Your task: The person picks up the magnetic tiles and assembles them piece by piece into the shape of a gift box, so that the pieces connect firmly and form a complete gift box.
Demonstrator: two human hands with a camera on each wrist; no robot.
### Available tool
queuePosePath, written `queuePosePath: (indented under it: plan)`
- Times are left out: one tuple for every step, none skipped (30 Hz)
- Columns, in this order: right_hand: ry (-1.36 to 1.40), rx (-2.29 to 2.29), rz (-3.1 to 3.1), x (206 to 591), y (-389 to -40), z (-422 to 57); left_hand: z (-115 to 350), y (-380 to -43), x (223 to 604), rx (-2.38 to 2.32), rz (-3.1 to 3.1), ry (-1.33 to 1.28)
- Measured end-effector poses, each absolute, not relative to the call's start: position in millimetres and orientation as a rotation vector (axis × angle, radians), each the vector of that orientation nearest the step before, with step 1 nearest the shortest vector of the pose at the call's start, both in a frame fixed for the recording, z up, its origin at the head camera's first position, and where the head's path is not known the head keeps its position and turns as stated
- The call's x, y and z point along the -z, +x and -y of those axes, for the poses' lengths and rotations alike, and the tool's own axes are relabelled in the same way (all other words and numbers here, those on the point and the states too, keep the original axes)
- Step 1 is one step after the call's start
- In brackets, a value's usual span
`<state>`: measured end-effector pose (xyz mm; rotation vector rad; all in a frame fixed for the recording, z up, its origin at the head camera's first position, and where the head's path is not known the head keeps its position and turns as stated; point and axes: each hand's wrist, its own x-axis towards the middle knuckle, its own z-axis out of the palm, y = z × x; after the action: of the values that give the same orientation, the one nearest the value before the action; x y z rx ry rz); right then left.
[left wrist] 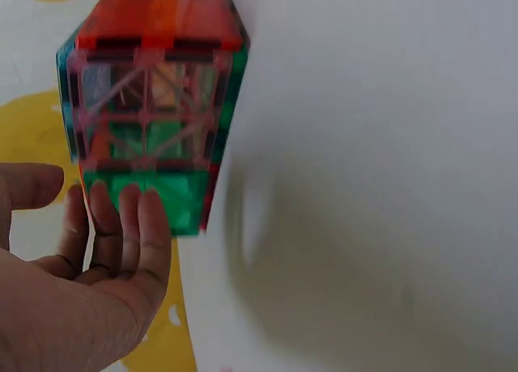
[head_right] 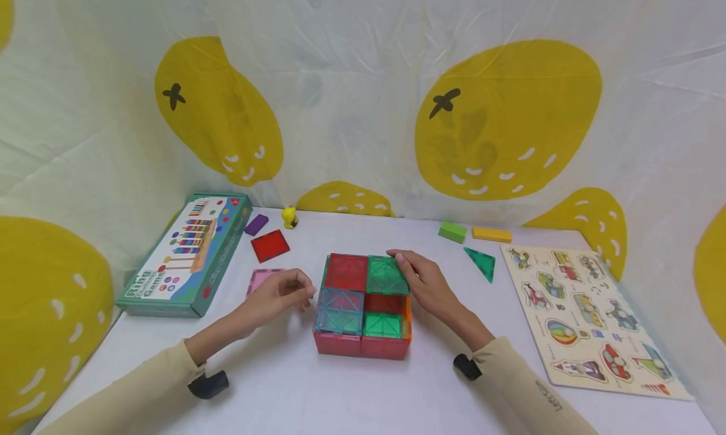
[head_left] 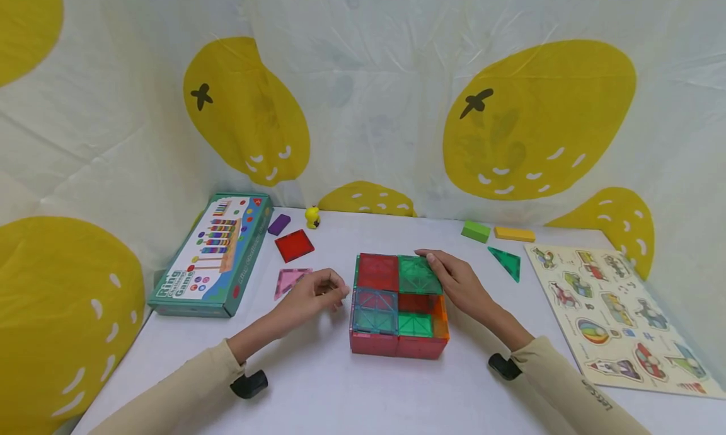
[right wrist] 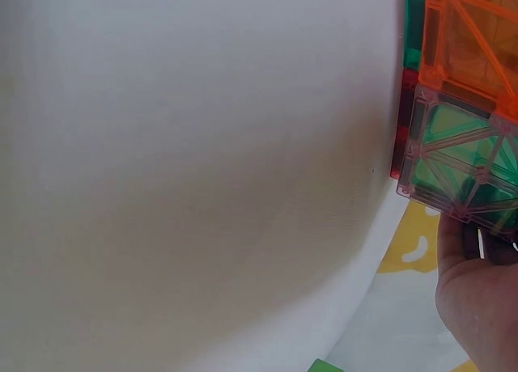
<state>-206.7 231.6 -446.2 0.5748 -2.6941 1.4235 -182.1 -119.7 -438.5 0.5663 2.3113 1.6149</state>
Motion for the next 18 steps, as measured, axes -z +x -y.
queuePosePath:
  plan:
    - [0.576, -1.427, 2.691, 446.5, -206.9, -231.6, 123.2, -185.0, 438.4, -1.603, -2.369, 0.572]
    - [0.578, -1.429, 2.690, 446.7, -206.9, -231.6, 127.2, -188.4, 438.4, -1.583, -2.435, 0.583]
    - [0.578, -1.430, 2.690, 447.0, -206.9, -231.8, 131.5, -192.0, 438.1, -1.560, -2.508, 0.595]
    - [0.577, -1.433, 2.689, 446.8, -206.7, -231.9, 136.0, -196.5, 437.7, -1.527, -2.587, 0.608]
    - [0.573, -1.438, 2.688, 446.6, -206.5, -232.1, 140.9, -202.1, 437.6, -1.486, -2.666, 0.621]
    - [0.570, -1.442, 2.687, 446.5, -206.4, -232.3, 146.3, -208.1, 437.6, -1.442, -2.742, 0.647]
    - [0.567, -1.446, 2.686, 446.5, -206.4, -232.3, 151.6, -214.6, 437.3, -1.403, -2.804, 0.664]
    - [0.563, -1.450, 2.686, 446.4, -206.2, -232.4, 156.8, -221.1, 436.8, -1.348, -2.863, 0.662]
    - [0.558, -1.455, 2.685, 446.5, -206.2, -232.5, 161.5, -227.5, 435.6, -1.290, -2.917, 0.651]
    - [0.552, -1.464, 2.682, 446.5, -206.2, -232.5, 166.3, -234.2, 434.7, -1.224, -2.960, 0.640]
    - [0.544, -1.471, 2.681, 446.7, -206.3, -232.6, 170.6, -240.7, 433.6, -1.164, -2.990, 0.622]
    - [0.537, -1.478, 2.682, 447.2, -206.4, -232.7, 174.4, -246.4, 432.5, -1.102, -3.016, 0.602]
    - [0.529, -1.485, 2.684, 447.7, -206.4, -232.7, 177.8, -252.3, 431.5, -1.049, -3.026, 0.566]
    - [0.522, -1.491, 2.685, 448.0, -206.3, -232.6, 180.9, -257.7, 430.8, -0.995, -3.030, 0.534]
    - [0.516, -1.498, 2.684, 448.5, -206.4, -232.3, 184.0, -263.0, 430.5, -0.955, -3.028, 0.514]
    - [0.511, -1.505, 2.683, 449.0, -206.5, -232.0, 186.8, -268.4, 431.4, -0.911, -3.025, 0.498]
    - [0.513, -1.509, 2.682, 449.3, -206.5, -231.5, 189.1, -273.1, 432.1, -0.872, -3.019, 0.474]
    - [0.515, -1.511, 2.679, 449.6, -206.7, -230.8, 191.3, -277.6, 433.5, -0.834, -3.014, 0.454]
